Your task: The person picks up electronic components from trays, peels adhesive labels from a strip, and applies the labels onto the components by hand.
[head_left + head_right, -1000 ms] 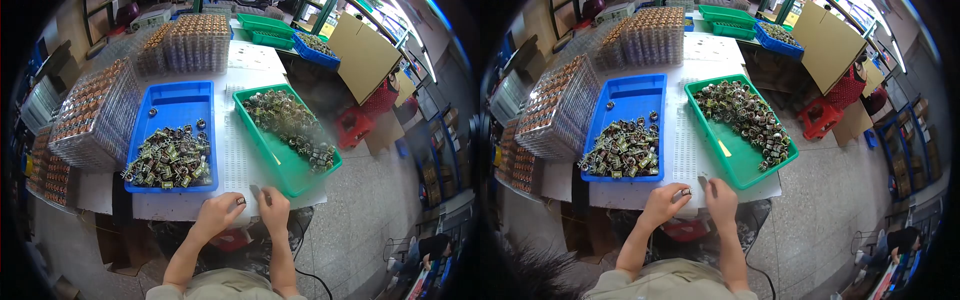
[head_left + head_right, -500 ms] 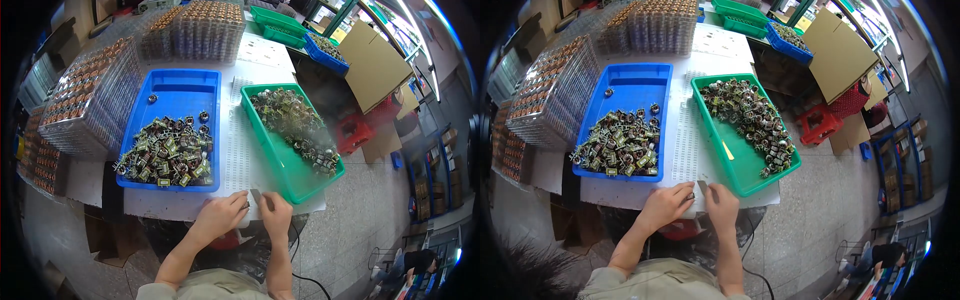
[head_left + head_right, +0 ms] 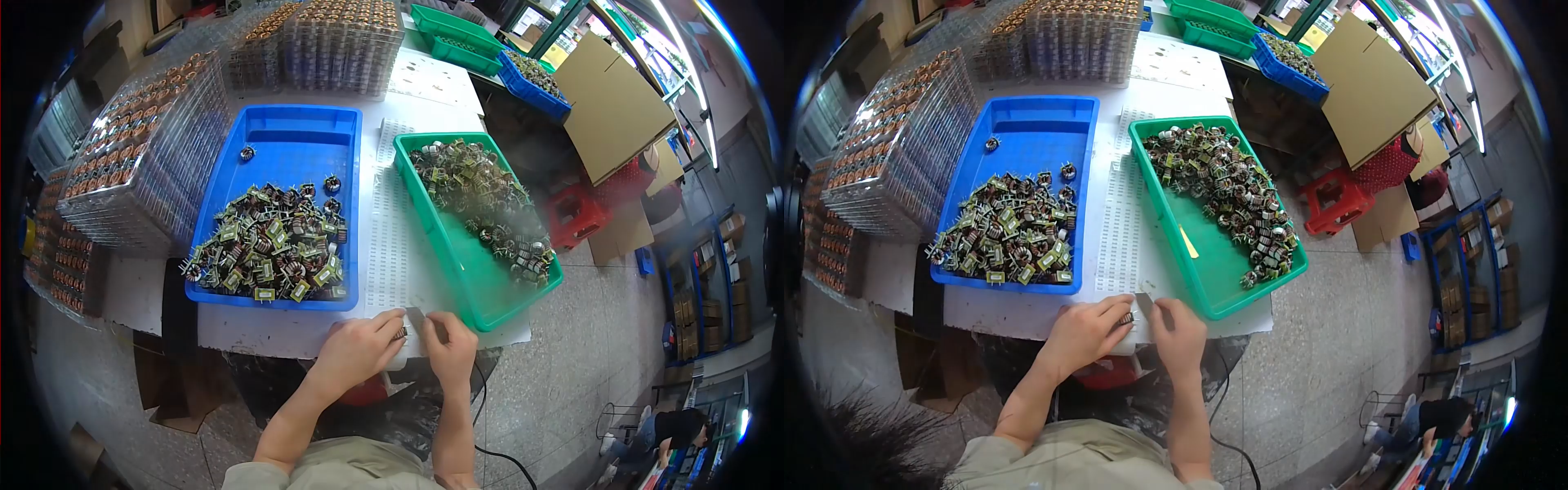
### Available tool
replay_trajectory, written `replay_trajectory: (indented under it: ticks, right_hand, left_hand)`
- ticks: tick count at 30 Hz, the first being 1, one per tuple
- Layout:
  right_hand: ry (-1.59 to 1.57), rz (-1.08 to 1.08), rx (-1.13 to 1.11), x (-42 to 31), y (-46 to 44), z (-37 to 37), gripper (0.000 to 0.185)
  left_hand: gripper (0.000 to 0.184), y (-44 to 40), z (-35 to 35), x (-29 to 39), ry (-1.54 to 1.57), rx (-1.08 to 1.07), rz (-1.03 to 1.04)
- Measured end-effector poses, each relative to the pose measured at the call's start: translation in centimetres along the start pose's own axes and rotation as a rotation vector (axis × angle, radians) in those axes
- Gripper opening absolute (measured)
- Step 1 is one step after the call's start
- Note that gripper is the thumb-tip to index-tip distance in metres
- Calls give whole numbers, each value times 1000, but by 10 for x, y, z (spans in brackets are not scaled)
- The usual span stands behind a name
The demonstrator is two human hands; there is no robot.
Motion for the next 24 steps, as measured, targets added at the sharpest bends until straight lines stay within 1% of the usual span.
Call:
replay_trajectory:
  ticks: [4, 10, 13, 16, 19, 22, 24]
  right_hand:
    - [-26, 30, 15, 5, 1, -1, 13]
    - [9, -73, 57, -2, 0, 0, 12]
    - [7, -81, 44, -3, 0, 0, 12]
    - [4, -73, 30, -4, -2, 1, 13]
    - [8, -68, 62, -1, -1, -1, 13]
    - [-18, -33, 64, -2, 0, -2, 14]
    - [18, -46, 48, -3, -1, -1, 11]
  left_hand:
    - [31, 0, -1, 0, 1, 8, -4]
    - [31, 1, 0, 0, -17, 12, -4]
    - [31, 1, 0, 0, -18, 18, 3]
    - [29, -2, -2, 2, -8, 18, 13]
    - [28, -3, 0, 1, -8, -27, -4]
    - [28, -2, -1, 2, -12, -16, 11]
    - [28, -2, -1, 1, -8, -14, 14]
Point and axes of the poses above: each hand's wrist, its own y-axis away from the middle knuckle, its own z-axis out of the palm, x = y × z, the point moved 8 cm from there along -y, towards the middle knuckle, and after that the axes turned 14 degrees about -y, right-handed, at the moved point
